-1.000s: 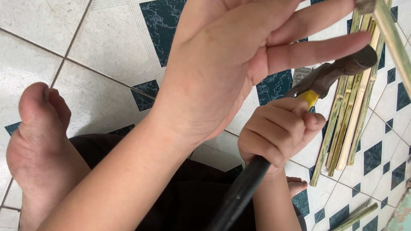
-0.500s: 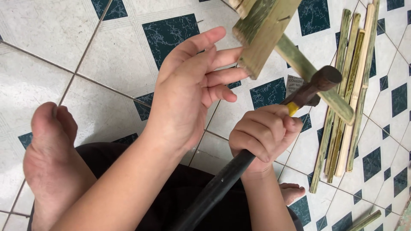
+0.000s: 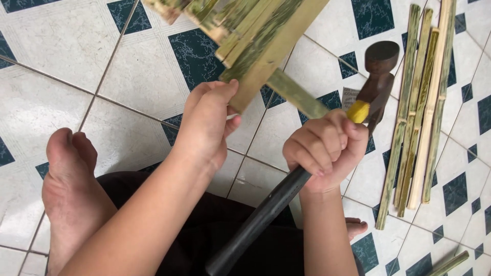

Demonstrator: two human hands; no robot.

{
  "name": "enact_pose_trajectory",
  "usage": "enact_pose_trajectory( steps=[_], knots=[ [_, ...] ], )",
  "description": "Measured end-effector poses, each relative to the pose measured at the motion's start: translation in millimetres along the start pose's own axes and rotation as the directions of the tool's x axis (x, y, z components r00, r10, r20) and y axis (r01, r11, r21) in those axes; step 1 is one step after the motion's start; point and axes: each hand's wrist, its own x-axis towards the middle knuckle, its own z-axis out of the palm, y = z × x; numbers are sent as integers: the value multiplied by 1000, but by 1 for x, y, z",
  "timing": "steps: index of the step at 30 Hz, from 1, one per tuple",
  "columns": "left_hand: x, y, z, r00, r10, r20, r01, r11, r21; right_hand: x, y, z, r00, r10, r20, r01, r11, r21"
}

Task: The person sits on a tiled floor and uses a hammer to drive nails into a partially assembled bamboo mat. They repeatedly pick up nails, position them on the bamboo slats, and hammer them in to secure the structure.

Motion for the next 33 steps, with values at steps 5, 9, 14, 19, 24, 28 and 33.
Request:
enact_pose_trajectory(
  steps=[5,9,14,19,24,28,33],
  knots=[
    [20,1,-4,987,-56,-150,64,997,53,5,-13,5,996,-86,-3,86,996,24],
    [42,-6,-11,965,-112,-236,125,991,42,9,-15,9,997,-78,-23,81,963,257],
    [86,-36,-22,954,-103,-283,109,994,7,13,-16,10,999,-39,-12,40,926,374],
    [92,-39,-22,958,-11,-286,32,997,68,13,-16,9,1000,-29,-6,29,934,356],
    [92,-39,-21,962,-23,-273,58,991,122,12,-14,11,999,-10,-45,23,953,301],
    [94,-39,-23,970,-14,-243,66,977,205,12,-14,11,1000,-1,-28,9,957,290],
    [80,-35,-22,988,105,-116,-24,833,553,12,-12,12,1000,2,9,-5,940,341]
  ],
)
